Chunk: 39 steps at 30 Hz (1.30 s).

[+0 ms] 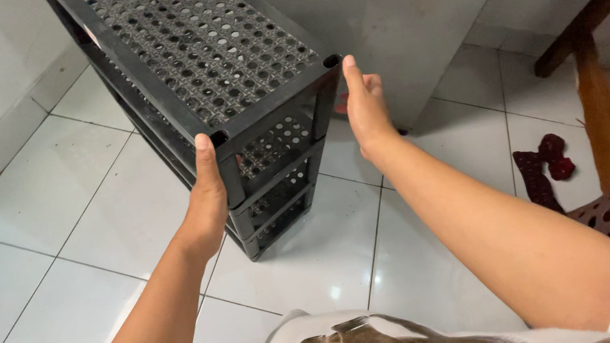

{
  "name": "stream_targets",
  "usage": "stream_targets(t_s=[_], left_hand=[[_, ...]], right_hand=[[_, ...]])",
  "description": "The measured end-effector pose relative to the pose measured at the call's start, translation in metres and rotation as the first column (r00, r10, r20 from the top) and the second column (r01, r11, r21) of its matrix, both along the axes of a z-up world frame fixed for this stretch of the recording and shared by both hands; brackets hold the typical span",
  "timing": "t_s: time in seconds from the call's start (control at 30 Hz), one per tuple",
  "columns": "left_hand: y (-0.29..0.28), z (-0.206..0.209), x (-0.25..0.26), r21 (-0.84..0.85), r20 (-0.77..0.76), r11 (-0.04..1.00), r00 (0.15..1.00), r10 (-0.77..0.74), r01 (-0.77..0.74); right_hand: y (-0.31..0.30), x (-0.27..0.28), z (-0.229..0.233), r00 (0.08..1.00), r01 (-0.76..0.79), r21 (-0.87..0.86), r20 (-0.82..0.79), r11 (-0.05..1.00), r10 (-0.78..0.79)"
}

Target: The person assembles a black plastic storage rack by inserting vertical support poles into the corners of perforated shelf panels. They stack the panels and secure them with the poles to form a multi-tiered unit.

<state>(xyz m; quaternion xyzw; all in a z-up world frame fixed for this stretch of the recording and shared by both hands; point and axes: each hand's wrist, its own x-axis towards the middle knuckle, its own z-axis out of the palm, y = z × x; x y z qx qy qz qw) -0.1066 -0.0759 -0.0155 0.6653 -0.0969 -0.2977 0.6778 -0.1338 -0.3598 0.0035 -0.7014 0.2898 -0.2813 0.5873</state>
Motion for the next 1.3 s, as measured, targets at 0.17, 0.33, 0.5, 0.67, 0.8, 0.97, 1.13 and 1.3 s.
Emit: stream_targets(t_s=[0.17, 0.33, 0.5, 0.67, 0.8, 0.97, 1.13, 1.3], left_hand=[[-0.057, 0.001, -0.022, 0.0, 0.166, 0.996, 0.982, -0.092, 0.093], [-0.113, 0.013, -0.046, 0.112, 0.201, 0.911, 0.889, -0.412, 0.397], [-0.134, 0.016, -0.063, 0.395, 0.184, 0.674, 0.665, -0.724, 0.624], [-0.13, -0.009, -0.058, 0.309, 0.131, 0.786, 0.794, -0.593, 0.536], [-0.126, -0.025, -0.023, 0.104, 0.125, 0.938, 0.932, -0.341, 0.33], [-0.111, -0.026, 0.006, 0.14, 0.193, 0.981, 0.968, -0.159, 0.133], [-0.074, -0.037, 0.041, 0.004, 0.154, 0.996, 0.984, 0.087, -0.088], [-0.021, -0.064, 0.089, -0.016, 0.576, 0.828, 0.672, 0.466, -0.56]], right_hand=[[0.009, -0.035, 0.011, 0.95, -0.311, 0.046, -0.026, 0.949, 0.313], [0.007, -0.069, 0.017, 0.95, -0.301, -0.289, -0.178, 0.909, 0.258], [-0.022, -0.09, 0.021, 0.975, -0.194, -0.435, -0.184, 0.879, 0.124], [-0.03, -0.1, 0.029, 0.908, -0.2, -0.603, -0.41, 0.772, -0.085], [-0.014, -0.087, 0.031, 0.917, -0.079, -0.626, -0.35, 0.776, -0.19], [-0.012, -0.075, 0.041, 0.838, -0.146, -0.468, -0.527, 0.872, -0.143], [-0.042, -0.091, 0.043, 0.818, -0.045, -0.461, -0.527, 0.886, -0.232], [-0.107, -0.125, 0.036, 0.783, 0.265, -0.538, -0.364, 0.8, -0.504]])
